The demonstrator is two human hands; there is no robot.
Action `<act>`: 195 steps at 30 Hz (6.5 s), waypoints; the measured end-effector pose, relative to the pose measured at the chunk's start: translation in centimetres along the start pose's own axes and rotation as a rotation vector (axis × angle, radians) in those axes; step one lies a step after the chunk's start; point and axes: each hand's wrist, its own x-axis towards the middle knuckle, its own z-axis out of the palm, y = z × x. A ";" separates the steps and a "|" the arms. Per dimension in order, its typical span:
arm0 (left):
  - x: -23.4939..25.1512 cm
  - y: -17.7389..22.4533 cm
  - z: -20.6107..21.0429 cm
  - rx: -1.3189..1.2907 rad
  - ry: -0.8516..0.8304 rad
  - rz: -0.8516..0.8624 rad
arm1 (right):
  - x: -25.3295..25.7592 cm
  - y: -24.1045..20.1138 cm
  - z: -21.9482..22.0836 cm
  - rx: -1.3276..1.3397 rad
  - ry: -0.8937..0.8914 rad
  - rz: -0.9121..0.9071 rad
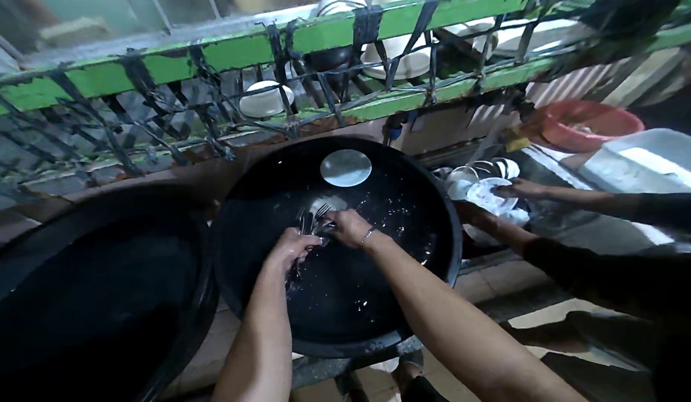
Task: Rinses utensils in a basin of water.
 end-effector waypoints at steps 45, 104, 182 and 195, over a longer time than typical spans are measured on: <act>0.2 -0.6 0.2 -0.240 -0.785 0.001 | 0.6 3.5 0.5 1.243 0.054 0.238; -2.4 0.2 1.8 0.435 0.325 0.073 | 0.4 0.8 -1.6 0.962 0.364 0.273; -6.2 3.2 4.7 0.131 0.009 1.542 | -0.7 -4.9 2.0 1.707 0.406 0.358; -1.6 0.6 4.9 0.445 -0.104 1.546 | -0.6 -1.5 3.1 1.917 0.100 0.379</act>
